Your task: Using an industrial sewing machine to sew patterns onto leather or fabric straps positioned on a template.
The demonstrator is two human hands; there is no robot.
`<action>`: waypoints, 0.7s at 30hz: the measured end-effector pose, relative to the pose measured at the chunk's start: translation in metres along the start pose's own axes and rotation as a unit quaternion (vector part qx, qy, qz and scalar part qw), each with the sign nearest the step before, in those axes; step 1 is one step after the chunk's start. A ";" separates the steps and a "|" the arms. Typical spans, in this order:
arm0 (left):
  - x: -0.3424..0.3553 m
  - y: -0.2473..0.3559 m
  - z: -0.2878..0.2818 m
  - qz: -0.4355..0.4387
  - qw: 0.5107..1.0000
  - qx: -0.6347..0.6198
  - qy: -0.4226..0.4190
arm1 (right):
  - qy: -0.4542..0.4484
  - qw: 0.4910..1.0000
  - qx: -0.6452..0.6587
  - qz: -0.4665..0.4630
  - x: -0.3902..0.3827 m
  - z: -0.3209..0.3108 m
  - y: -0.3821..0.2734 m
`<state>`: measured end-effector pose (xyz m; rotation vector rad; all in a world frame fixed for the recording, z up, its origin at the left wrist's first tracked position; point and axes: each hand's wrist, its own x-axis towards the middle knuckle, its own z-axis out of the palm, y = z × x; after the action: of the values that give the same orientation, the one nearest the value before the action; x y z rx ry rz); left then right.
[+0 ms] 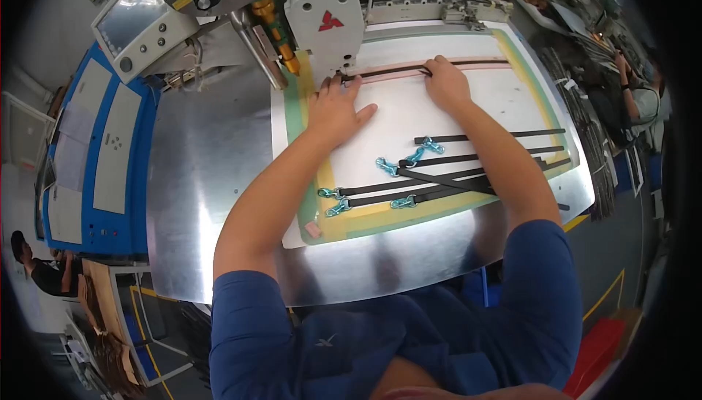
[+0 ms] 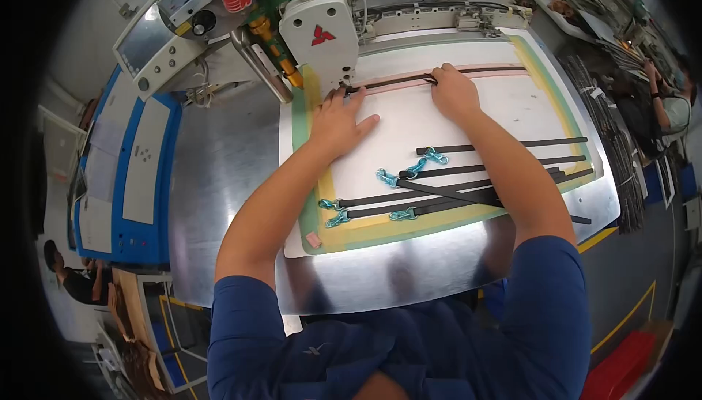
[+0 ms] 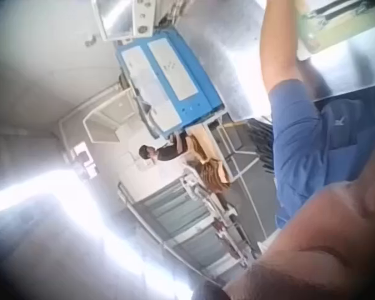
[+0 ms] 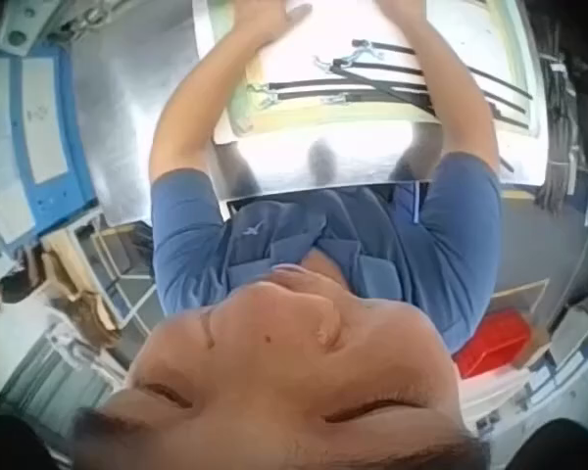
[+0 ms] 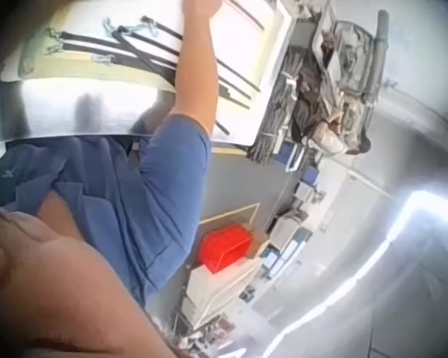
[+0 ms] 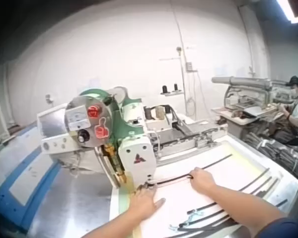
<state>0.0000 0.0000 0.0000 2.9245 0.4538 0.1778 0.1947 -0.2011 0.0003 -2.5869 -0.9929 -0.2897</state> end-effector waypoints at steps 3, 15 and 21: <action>0.004 -0.003 0.008 -0.025 0.999 0.015 0.020 | 0.001 1.000 0.002 0.001 -0.002 -0.003 -0.003; 0.007 -0.060 0.011 -0.004 0.991 0.003 0.131 | -0.004 1.000 0.007 0.009 0.000 -0.003 0.000; 0.004 -0.048 0.012 0.131 0.983 0.007 0.128 | -0.009 1.000 -0.001 0.013 0.000 -0.001 0.000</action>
<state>-0.0081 0.0450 -0.0205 2.9767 0.0986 0.5944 0.1948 -0.2013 0.0015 -2.6069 -0.9651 -0.2629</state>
